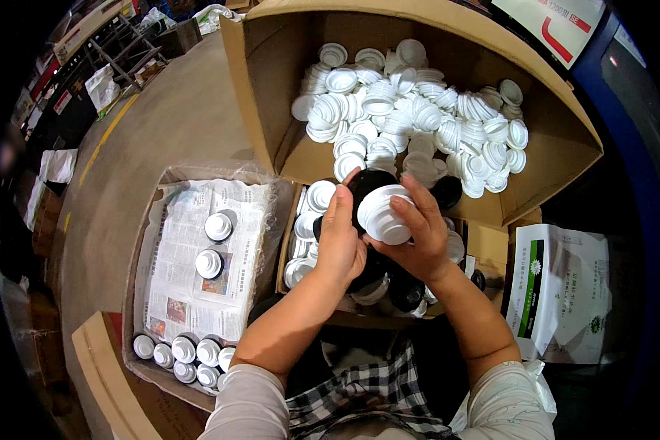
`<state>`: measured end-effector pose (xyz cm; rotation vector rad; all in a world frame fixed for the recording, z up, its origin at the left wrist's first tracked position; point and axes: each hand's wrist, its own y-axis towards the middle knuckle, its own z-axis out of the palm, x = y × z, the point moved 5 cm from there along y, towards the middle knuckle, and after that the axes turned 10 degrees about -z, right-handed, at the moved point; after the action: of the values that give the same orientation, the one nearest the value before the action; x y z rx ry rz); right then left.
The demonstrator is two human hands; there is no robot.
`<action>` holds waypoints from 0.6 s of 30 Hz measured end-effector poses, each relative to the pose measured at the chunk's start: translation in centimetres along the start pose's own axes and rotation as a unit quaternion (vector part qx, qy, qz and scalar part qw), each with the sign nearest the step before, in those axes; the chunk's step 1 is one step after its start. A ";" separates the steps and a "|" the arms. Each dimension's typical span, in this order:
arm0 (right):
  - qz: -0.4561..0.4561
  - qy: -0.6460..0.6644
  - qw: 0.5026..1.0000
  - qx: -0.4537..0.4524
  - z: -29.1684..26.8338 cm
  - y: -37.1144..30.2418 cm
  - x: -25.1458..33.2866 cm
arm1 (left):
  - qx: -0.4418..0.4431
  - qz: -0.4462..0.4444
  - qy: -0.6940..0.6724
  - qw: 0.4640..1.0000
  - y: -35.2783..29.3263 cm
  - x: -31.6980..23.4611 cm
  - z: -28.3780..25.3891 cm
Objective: The person repeatedly picks up black plastic containers and white lids, presses the lids onto the containers, and places the assembled units into a cardboard box. The person handles the items one at a time throughout the clip.
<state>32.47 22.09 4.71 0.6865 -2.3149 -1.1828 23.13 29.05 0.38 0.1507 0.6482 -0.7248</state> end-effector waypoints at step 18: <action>0.070 0.110 0.991 -0.001 -0.1 -0.2 -1.3 | 0.083 -0.151 -0.065 0.983 -0.8 0.0 0.4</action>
<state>33.56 22.69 4.37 0.6102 -2.1389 -0.9946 22.77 28.34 0.75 0.1575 0.4893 -1.0735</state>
